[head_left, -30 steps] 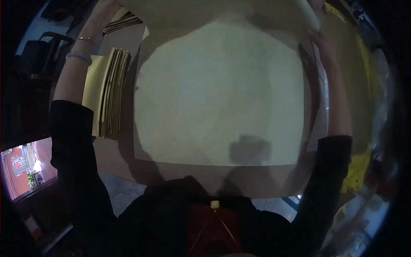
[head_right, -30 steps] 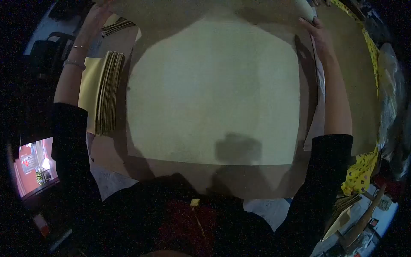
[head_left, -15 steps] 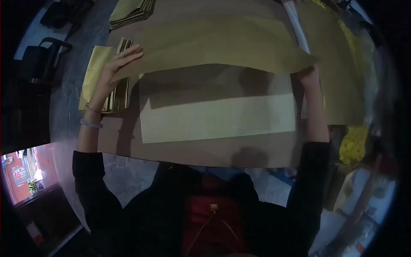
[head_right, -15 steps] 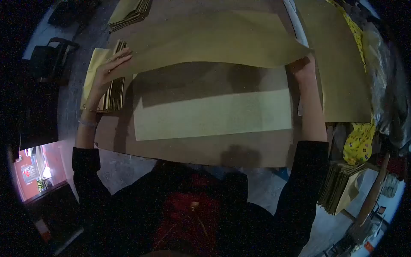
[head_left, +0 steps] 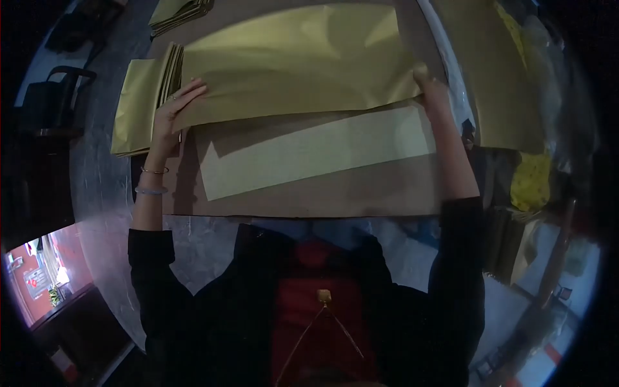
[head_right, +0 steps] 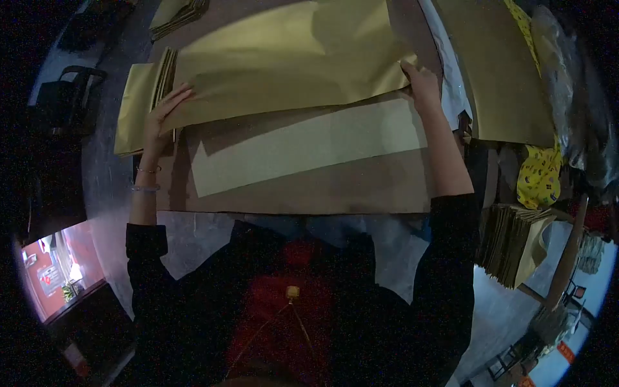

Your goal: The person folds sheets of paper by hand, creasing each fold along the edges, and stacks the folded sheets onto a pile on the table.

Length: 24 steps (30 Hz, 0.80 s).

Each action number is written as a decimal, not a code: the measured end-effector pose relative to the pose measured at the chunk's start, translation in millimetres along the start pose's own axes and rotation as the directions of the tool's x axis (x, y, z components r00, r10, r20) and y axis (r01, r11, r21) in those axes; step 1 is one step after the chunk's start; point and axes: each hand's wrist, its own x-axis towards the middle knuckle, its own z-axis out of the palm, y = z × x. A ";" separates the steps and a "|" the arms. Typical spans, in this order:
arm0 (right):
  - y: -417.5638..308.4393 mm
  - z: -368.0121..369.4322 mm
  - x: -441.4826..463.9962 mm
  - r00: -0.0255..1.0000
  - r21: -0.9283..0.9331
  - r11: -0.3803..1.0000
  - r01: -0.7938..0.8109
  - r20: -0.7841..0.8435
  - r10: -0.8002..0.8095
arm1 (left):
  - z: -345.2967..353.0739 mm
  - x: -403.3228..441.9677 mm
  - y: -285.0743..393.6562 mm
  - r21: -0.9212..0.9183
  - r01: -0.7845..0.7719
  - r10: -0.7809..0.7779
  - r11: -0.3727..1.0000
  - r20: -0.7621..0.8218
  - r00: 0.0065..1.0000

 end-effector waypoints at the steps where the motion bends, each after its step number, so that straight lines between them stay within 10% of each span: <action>1: -35.6 8.4 -36.3 0.998 -0.151 0.987 -0.057 -0.027 0.053 | -1.7 -2.2 -0.3 -0.058 -0.003 0.002 0.998 -0.012 1.000; 4: -16.6 -4.5 -56.4 0.994 0.011 0.995 0.094 -0.052 -0.094 | -4.7 -16.3 -3.1 0.254 -0.089 0.072 0.963 0.075 0.995; 6: -27.2 -12.9 -87.1 0.997 -0.070 0.996 0.058 -0.051 -0.062 | 0.2 -29.9 6.1 0.101 -0.023 0.014 0.995 0.097 0.995; 12: 17.5 -39.7 -105.1 0.996 -0.173 0.984 0.036 -0.079 -0.050 | 21.8 -67.2 -1.1 0.477 -0.187 0.151 0.859 0.114 0.982; 20: 16.4 -34.7 -140.7 0.994 -0.060 0.995 -0.080 -0.080 0.075 | 33.1 -90.6 -5.3 0.492 -0.130 0.121 0.861 0.050 0.991; 24: 33.5 -40.5 -134.0 0.981 -0.304 0.952 -0.050 -0.193 -0.011 | 37.6 -103.7 4.7 0.584 -0.025 0.093 0.811 -0.087 0.992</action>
